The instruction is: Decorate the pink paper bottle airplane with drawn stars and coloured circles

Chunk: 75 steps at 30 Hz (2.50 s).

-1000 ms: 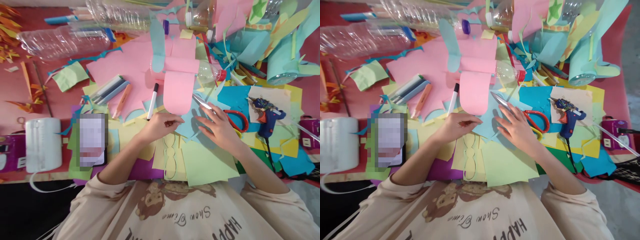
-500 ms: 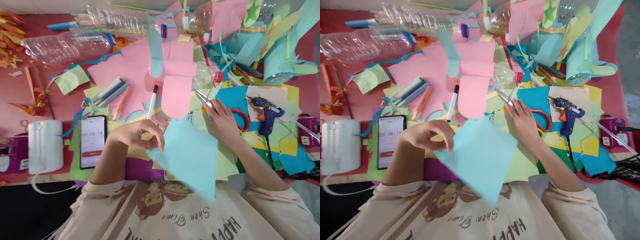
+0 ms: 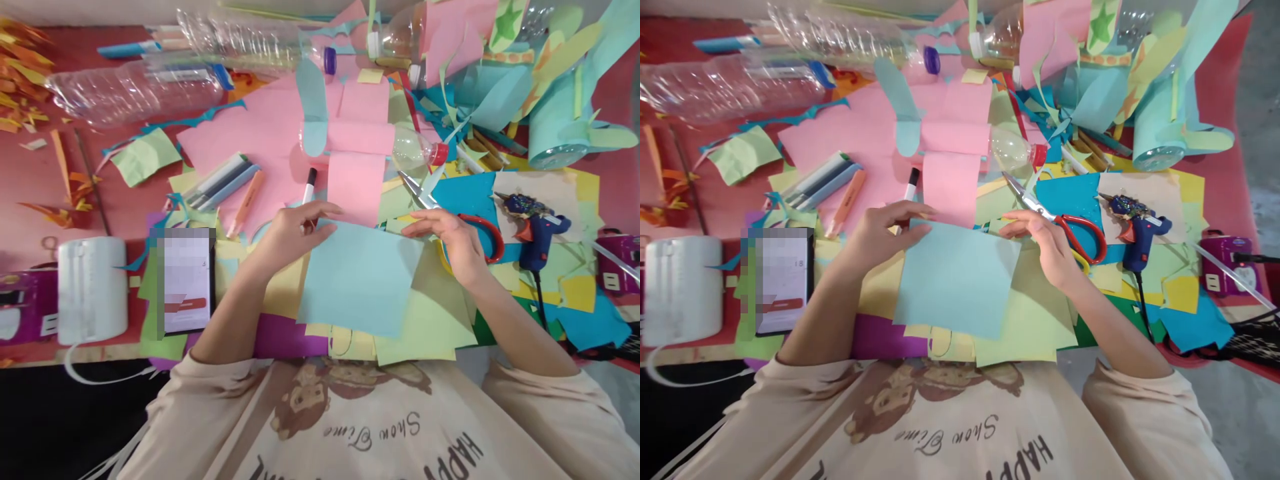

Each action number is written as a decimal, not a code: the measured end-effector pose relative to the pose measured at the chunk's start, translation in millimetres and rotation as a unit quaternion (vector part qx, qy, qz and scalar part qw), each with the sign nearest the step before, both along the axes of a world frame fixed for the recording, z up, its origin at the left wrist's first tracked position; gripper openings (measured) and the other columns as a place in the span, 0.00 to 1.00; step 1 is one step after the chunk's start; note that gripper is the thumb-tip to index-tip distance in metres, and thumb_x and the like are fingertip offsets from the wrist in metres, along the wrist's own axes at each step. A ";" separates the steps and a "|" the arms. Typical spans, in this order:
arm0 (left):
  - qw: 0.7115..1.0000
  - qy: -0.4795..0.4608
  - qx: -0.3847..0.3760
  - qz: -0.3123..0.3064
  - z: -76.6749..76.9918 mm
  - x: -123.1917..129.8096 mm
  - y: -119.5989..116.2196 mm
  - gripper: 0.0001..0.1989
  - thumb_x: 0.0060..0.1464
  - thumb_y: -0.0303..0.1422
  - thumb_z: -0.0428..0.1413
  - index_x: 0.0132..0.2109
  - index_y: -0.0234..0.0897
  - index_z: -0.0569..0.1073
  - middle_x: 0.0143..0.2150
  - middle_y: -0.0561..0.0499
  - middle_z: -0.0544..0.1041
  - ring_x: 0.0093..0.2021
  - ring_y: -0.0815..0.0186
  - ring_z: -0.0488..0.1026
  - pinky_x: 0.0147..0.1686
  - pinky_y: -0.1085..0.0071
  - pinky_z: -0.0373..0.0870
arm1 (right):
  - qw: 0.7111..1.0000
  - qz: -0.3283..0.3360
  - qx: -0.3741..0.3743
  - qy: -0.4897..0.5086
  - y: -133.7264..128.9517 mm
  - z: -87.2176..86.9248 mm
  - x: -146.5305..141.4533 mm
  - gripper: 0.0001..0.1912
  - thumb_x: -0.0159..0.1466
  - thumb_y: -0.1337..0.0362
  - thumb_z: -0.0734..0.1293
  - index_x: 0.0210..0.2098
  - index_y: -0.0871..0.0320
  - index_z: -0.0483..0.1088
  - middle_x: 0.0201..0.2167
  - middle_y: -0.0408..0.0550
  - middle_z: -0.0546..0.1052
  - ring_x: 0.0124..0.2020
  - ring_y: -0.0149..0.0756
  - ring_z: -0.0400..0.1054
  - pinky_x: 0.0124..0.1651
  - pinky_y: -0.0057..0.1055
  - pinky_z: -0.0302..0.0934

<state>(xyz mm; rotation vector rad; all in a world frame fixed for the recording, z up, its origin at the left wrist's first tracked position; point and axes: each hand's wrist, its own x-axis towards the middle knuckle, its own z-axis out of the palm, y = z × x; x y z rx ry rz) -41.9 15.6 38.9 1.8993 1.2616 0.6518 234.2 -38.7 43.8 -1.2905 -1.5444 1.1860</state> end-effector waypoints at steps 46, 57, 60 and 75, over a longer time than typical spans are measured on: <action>0.880 0.247 0.223 -0.339 -32.1 52.6 -56.5 0.33 0.64 0.49 0.44 0.69 0.35 0.51 0.71 0.46 0.52 0.70 0.60 0.50 0.68 0.54 0.42 | 0.832 0.110 0.266 -0.474 20.8 -11.5 -5.9 0.20 0.61 0.77 0.58 0.52 0.63 0.68 0.44 0.56 0.77 0.45 0.46 0.68 0.50 0.43 0.60; 0.889 0.202 0.270 -0.310 -32.8 50.4 -52.1 0.31 0.62 0.46 0.49 0.65 0.31 0.59 0.66 0.40 0.63 0.66 0.56 0.60 0.66 0.52 0.51 | 0.828 0.123 0.290 -0.464 4.2 2.7 -10.5 0.19 0.66 0.74 0.57 0.52 0.57 0.71 0.48 0.53 0.77 0.49 0.45 0.68 0.51 0.44 0.61; 0.885 0.186 0.310 -0.294 -32.7 49.9 -48.4 0.28 0.63 0.45 0.49 0.62 0.29 0.63 0.60 0.38 0.71 0.62 0.56 0.66 0.63 0.53 0.60 | 0.842 0.112 0.298 -0.436 -7.3 -2.5 -10.6 0.19 0.66 0.73 0.57 0.53 0.58 0.71 0.50 0.52 0.77 0.51 0.43 0.70 0.52 0.43 0.63; 0.895 0.189 0.365 -0.171 -17.3 54.0 -65.7 0.20 0.63 0.33 0.50 0.59 0.29 0.66 0.58 0.39 0.73 0.59 0.56 0.70 0.60 0.54 0.65 | 0.855 0.095 0.302 -0.411 -18.4 -23.3 -9.2 0.17 0.66 0.71 0.61 0.52 0.62 0.71 0.53 0.55 0.76 0.55 0.46 0.70 0.54 0.44 0.68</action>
